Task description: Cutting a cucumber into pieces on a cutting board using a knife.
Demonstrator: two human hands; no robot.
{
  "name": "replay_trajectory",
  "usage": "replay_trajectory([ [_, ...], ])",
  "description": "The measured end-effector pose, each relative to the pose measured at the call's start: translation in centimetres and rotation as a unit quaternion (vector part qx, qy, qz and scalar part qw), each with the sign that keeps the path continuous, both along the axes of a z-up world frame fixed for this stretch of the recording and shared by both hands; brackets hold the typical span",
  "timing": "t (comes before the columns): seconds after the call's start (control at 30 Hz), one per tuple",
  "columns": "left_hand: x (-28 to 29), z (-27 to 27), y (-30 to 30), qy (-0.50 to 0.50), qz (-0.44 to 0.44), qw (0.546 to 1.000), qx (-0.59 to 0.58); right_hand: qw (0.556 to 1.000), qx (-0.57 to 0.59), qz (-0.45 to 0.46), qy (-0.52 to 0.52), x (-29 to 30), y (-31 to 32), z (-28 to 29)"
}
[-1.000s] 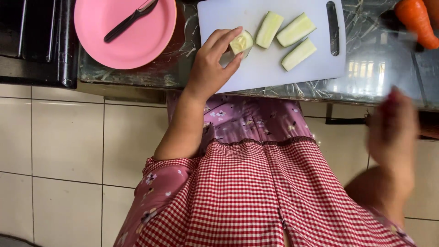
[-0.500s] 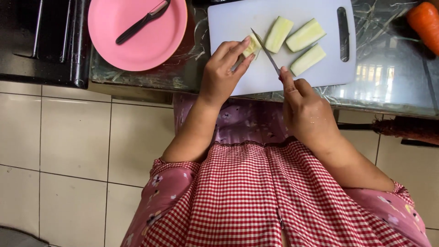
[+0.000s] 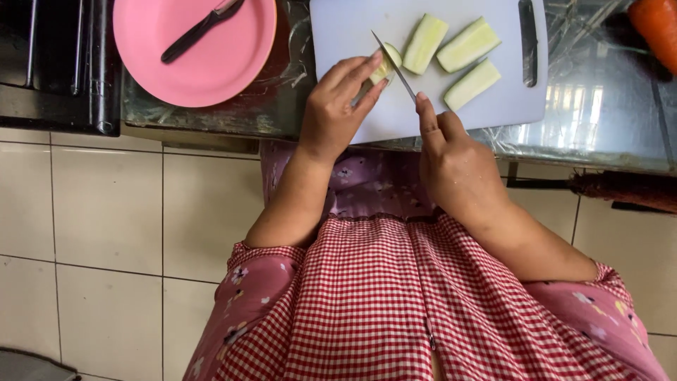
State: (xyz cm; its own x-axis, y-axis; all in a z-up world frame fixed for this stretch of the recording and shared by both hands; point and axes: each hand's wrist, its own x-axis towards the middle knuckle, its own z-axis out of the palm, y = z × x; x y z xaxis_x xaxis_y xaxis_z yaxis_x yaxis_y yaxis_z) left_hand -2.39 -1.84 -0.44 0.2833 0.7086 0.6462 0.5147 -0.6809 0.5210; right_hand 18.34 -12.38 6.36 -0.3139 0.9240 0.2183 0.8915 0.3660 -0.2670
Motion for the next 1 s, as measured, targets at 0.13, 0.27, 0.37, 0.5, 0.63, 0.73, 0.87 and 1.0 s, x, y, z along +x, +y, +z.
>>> replay_trajectory([
  [0.13, -0.1, 0.3, 0.2, -0.006, 0.007, 1.000, -0.017, 1.000, -0.009, 0.014, -0.021, 0.2, 0.0, -0.3],
  [0.27, -0.2, 0.4, -0.1, -0.011, -0.023, 1.000, -0.009, 0.999, -0.024, 0.002, -0.034, -0.1, 0.1, -1.2],
  [0.37, -0.4, 1.5, 0.1, -0.014, -0.009, 1.000, -0.011, 0.999, -0.024, 0.016, -0.034, -0.1, 0.4, -0.9],
  [0.5, -0.5, 1.3, 0.1, -0.018, -0.020, 1.000, -0.011, 0.997, -0.042, 0.021, -0.061, -0.5, 1.1, -1.7],
  [0.63, -0.5, 1.5, -0.1, -0.007, -0.010, 1.000, -0.004, 0.993, -0.051, 0.024, -0.102, -0.6, 1.4, -2.4],
  [0.73, -0.4, 1.1, 0.0, -0.008, -0.009, 1.000, 0.005, 0.993, -0.070, 0.042, -0.091, 0.1, 1.2, -3.1],
  [0.87, -0.6, -0.5, 0.4, -0.024, 0.002, 1.000, -0.019, 0.991, -0.101, 0.044, -0.072, 2.1, -0.8, -1.4],
  [1.0, -1.6, -1.0, 0.8, -0.088, 0.019, 0.992, -0.084, 0.985, -0.173, -0.010, -0.015, 4.2, -1.6, 0.8],
])
